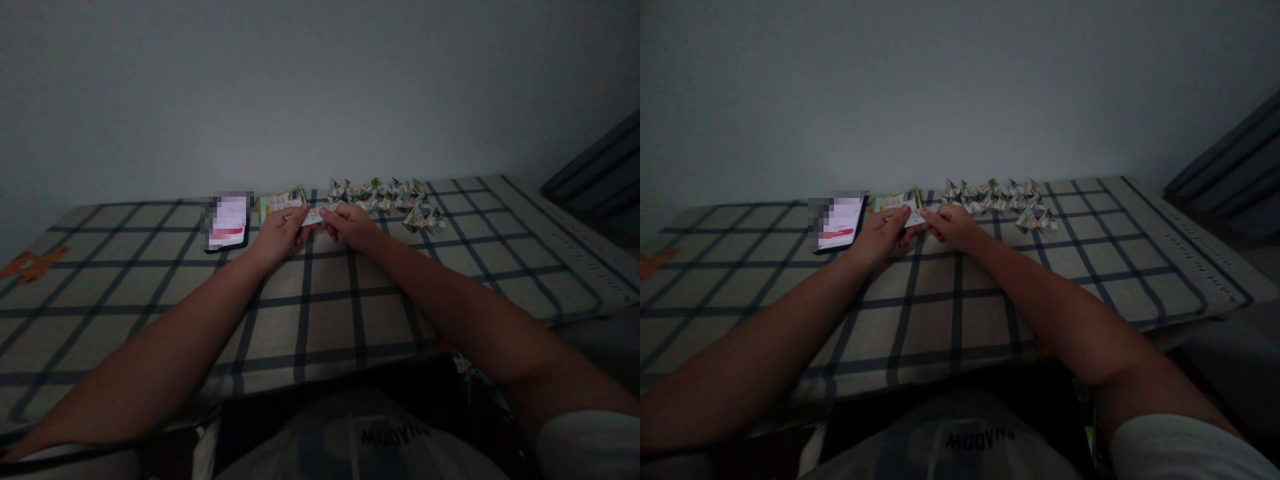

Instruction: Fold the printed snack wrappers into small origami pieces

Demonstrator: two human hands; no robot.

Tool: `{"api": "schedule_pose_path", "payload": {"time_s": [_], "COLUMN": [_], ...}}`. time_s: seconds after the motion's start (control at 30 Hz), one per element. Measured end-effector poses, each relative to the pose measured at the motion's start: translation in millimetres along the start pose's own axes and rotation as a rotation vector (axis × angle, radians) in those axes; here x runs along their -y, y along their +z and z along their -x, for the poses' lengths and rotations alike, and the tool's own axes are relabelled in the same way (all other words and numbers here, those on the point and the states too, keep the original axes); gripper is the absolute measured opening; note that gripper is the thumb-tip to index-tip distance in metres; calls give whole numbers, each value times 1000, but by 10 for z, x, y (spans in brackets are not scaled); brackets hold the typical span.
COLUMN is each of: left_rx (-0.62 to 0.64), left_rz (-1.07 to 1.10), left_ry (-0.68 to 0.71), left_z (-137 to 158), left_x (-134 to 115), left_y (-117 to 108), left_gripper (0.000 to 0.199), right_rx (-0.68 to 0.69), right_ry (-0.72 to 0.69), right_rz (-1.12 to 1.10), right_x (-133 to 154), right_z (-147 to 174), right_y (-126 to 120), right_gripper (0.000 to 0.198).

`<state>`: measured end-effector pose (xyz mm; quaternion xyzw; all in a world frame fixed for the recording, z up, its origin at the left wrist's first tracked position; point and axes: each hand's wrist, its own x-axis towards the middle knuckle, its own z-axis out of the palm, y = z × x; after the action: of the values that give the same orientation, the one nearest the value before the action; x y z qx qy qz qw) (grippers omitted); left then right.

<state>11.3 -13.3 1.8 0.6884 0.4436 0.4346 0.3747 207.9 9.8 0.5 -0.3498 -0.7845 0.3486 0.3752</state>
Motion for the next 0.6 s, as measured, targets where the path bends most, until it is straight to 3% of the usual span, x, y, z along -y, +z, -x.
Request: {"api": "schedule_pose_path", "payload": {"time_s": [0.13,0.3,0.47,0.6], "left_rx": [100,100,164,206], "left_rz": [87,95,63,67], "left_ry": [-41,-39,-61,-69], "left_z": [10,-6,17,30], "left_x": [21,3,-8,44], "left_y": [18,-34,-18,37], "left_gripper": [51,53,50,46], "right_rx": [-66,-241,8,-10], "right_ry": [-4,-84,14,-92], "right_rz": [73,145,70,186], "right_x": [-4,-10,-18,-29], "right_z": [0,3,0,-17], "right_y": [-25,23,-9,-49], "right_gripper": [60,58,64,57]}}
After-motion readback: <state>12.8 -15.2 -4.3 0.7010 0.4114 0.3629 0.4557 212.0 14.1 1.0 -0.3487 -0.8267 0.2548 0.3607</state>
